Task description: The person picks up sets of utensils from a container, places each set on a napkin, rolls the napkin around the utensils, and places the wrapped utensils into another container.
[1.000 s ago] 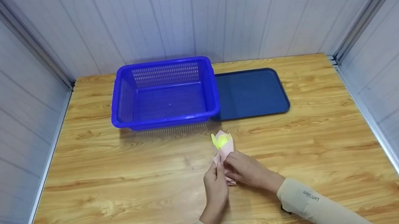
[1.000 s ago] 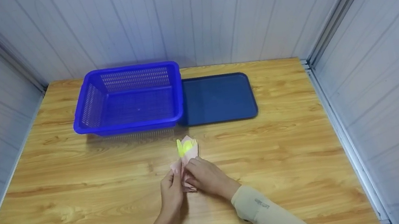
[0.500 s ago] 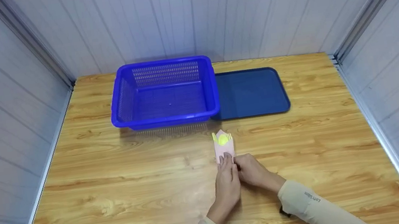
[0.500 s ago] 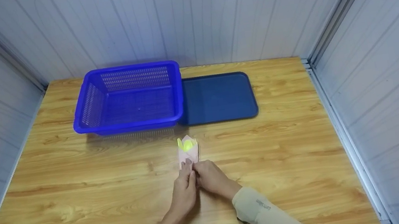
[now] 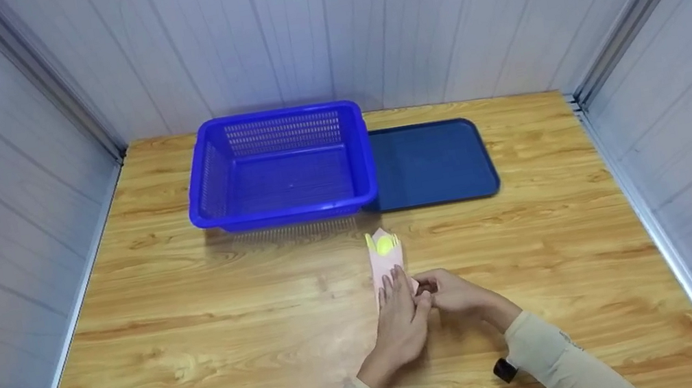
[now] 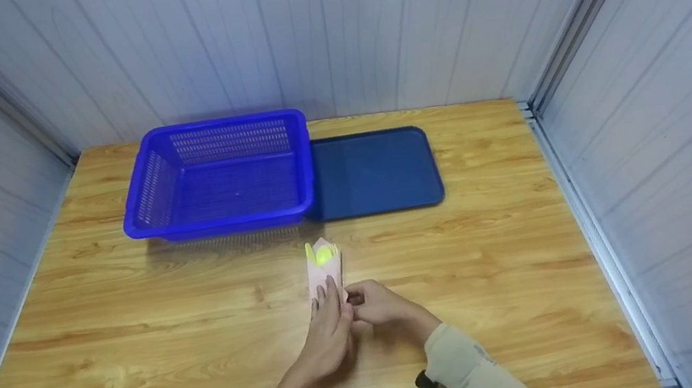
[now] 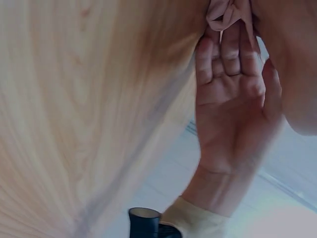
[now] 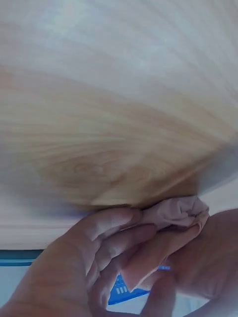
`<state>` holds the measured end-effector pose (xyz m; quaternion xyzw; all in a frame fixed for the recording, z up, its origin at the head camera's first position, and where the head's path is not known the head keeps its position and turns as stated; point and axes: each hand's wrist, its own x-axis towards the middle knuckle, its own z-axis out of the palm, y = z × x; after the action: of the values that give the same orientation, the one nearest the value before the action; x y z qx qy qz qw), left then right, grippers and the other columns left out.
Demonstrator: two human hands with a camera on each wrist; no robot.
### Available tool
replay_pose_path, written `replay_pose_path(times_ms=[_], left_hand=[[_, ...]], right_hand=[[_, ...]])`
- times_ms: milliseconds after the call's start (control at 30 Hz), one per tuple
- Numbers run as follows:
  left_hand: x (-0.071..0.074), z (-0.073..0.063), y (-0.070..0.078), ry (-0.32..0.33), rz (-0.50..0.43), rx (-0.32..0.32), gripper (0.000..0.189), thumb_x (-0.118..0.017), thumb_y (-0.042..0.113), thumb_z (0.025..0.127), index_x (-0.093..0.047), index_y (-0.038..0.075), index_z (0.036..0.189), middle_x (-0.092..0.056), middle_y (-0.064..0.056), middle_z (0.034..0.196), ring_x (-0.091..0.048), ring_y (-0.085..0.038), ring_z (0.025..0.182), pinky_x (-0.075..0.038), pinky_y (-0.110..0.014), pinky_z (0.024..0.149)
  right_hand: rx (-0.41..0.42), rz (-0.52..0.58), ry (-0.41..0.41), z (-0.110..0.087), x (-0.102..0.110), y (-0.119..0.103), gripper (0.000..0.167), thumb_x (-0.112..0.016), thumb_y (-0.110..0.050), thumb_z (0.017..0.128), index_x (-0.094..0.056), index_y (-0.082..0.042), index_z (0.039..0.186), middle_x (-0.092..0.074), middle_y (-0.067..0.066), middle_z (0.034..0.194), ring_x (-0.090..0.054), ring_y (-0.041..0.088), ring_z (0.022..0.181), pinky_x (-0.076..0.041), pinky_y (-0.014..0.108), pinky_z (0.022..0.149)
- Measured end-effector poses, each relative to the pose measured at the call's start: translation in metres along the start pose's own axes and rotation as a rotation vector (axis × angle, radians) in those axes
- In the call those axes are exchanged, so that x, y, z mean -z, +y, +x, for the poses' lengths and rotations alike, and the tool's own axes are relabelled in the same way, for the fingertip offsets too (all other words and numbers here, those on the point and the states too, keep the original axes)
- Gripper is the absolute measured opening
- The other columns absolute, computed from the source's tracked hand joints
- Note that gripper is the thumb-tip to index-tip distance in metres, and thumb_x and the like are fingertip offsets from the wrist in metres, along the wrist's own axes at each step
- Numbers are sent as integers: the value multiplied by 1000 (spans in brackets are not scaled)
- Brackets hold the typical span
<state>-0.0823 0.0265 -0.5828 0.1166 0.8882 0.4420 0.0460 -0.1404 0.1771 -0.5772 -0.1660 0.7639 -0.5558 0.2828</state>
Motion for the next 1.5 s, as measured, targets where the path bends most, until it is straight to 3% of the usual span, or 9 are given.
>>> replay_pose_path(times_ms=[233, 367, 500, 700, 967, 1100, 1200, 1367, 1500], left_hand=[[10, 1, -10, -77, -124, 17, 64, -30, 35, 107, -13, -10, 150, -14, -23, 157, -4, -37, 145, -2, -49, 116], [21, 3, -21, -72, -13, -59, 49, -48, 10, 101, -36, -10, 144, -30, -25, 151, -22, -37, 142, -16, -47, 115], [31, 6, -30, -26, 203, -152, 39, -58, -9, 89, -58, -8, 128, -52, -23, 136, -48, -33, 127, -39, -39, 105], [36, 8, -35, -34, 421, -223, 32, -58, 0, 94, -63, -2, 125, -56, -17, 134, -56, -29, 120, -48, -35, 95], [34, 7, -37, 16, 463, -197, 27, -58, 7, 97, -66, 2, 122, -58, -11, 132, -57, -25, 119, -49, -31, 93], [38, 11, -36, 72, 415, -201, 20, -66, 8, 92, -71, 1, 110, -63, -12, 118, -58, -26, 112, -49, -32, 93], [40, 13, -38, 115, 327, -145, 21, -74, 10, 85, -73, 1, 104, -60, -12, 110, -56, -28, 103, -50, -35, 89], [43, 16, -43, 154, 97, 81, 43, -86, 16, 73, -64, -2, 105, -56, -11, 101, -57, -23, 89, -51, -35, 79], [45, 18, -43, 173, -26, 209, 51, -90, 14, 67, -58, -1, 104, -62, -6, 87, -59, -17, 76, -52, -31, 66]], right_hand=[[-73, 81, 250, 6, -19, 1, 10, -61, 0, 91, -67, 8, 90, -62, -1, 66, -51, 5, 55, -40, 18, 48], [-94, 28, 363, 7, -26, -1, 8, -62, 2, 90, -65, 7, 85, -64, 4, 68, -59, 11, 58, -50, 21, 51], [-99, 44, 392, 9, -29, 2, 5, -61, 7, 89, -63, 8, 85, -63, 8, 72, -64, 15, 60, -55, 26, 55], [-133, 63, 422, 10, -30, 4, 4, -61, 8, 88, -62, 6, 84, -62, 6, 69, -62, 13, 57, -54, 24, 53], [-189, -1, 447, 12, -33, -2, 5, -62, 1, 88, -62, 6, 86, -62, 7, 67, -61, 14, 53, -54, 27, 51], [-233, -53, 429, 13, -34, -9, 20, -71, -10, 85, -63, 5, 96, -63, 8, 69, -63, 16, 54, -54, 29, 50], [-246, -98, 413, 14, -33, -13, 31, -79, -17, 80, -65, 5, 97, -63, 7, 72, -61, 14, 54, -51, 26, 48], [-268, -129, 408, 18, -35, -15, 18, -78, -14, 80, -68, 1, 83, -60, 3, 65, -54, 10, 51, -45, 21, 44], [-256, -139, 397, 19, -36, -16, 16, -75, -12, 81, -70, 3, 87, -61, 3, 67, -55, 11, 54, -46, 22, 47]])
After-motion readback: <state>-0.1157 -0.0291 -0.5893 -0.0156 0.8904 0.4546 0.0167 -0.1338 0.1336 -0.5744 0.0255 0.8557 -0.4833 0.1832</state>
